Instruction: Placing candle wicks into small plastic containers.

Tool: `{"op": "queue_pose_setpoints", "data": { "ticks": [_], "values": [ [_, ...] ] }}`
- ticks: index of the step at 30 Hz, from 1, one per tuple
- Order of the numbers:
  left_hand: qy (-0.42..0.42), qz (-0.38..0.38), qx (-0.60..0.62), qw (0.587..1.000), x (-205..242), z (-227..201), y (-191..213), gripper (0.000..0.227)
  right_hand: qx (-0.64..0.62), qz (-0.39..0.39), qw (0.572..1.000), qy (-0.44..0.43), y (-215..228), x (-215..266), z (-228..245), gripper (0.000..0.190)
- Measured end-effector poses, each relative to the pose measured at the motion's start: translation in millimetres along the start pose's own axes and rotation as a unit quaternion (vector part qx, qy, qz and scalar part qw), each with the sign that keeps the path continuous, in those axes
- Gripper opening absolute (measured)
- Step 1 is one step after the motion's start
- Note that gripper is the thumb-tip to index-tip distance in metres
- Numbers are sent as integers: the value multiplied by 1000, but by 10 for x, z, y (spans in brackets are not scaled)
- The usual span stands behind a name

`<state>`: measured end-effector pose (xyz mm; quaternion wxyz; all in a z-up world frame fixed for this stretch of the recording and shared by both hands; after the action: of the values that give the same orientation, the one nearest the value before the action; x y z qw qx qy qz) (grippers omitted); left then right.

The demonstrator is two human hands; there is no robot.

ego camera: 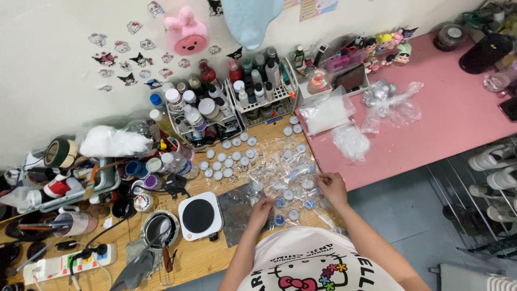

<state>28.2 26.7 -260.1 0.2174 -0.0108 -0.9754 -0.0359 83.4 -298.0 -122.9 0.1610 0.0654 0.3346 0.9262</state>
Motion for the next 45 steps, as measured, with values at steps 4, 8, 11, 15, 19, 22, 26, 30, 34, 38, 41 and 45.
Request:
{"op": "queue_pose_setpoints", "data": {
  "ticks": [4,8,11,15,19,22,26,30,34,38,41,45],
  "values": [
    [0,8,12,1000,40,75,101,22,-18,-78,997,-15,340,-285,-104,34],
    [21,12,17,1000,138,87,202,24,156,-220,954,133,863,-451,231,49],
    [26,5,16,1000,237,-36,235,24,232,-185,946,132,801,-622,-59,52],
    [12,11,10,1000,271,-85,225,26,218,-131,965,67,786,-699,-219,24],
    [-5,45,30,999,237,-331,-76,23,133,-169,976,24,857,-699,-299,27],
    [22,112,-49,992,257,-721,-584,22,57,-200,976,-58,895,-667,-434,27],
    [-31,234,-45,971,65,-1222,-1425,28,-31,-234,971,-36,961,-495,-191,24],
    [-1,185,35,982,-205,-1631,-1914,35,-114,-230,964,70,1041,-145,412,20],
    [-71,159,126,977,-205,-1982,-2027,38,-114,-178,969,129,1050,189,871,26],
    [31,72,174,982,-29,-2092,-1781,30,-108,-176,961,186,1230,393,1293,41],
    [52,43,147,987,49,-2027,-1531,26,-331,-116,936,31,1048,351,1005,48],
    [69,5,108,992,221,-2127,-1209,25,-503,71,847,-155,485,335,673,35]
  ]
}}
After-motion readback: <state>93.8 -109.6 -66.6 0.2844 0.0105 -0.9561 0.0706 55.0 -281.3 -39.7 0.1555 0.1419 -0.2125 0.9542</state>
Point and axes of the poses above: each hand's wrist, its own x-axis away from the middle knuckle, its own y-axis out of the back of the hand, z = x × y, the point moved 8 cm from there along -x, towards the middle knuckle, and after that the axes turned 5 degrees about -z, right-handed, at the moved point
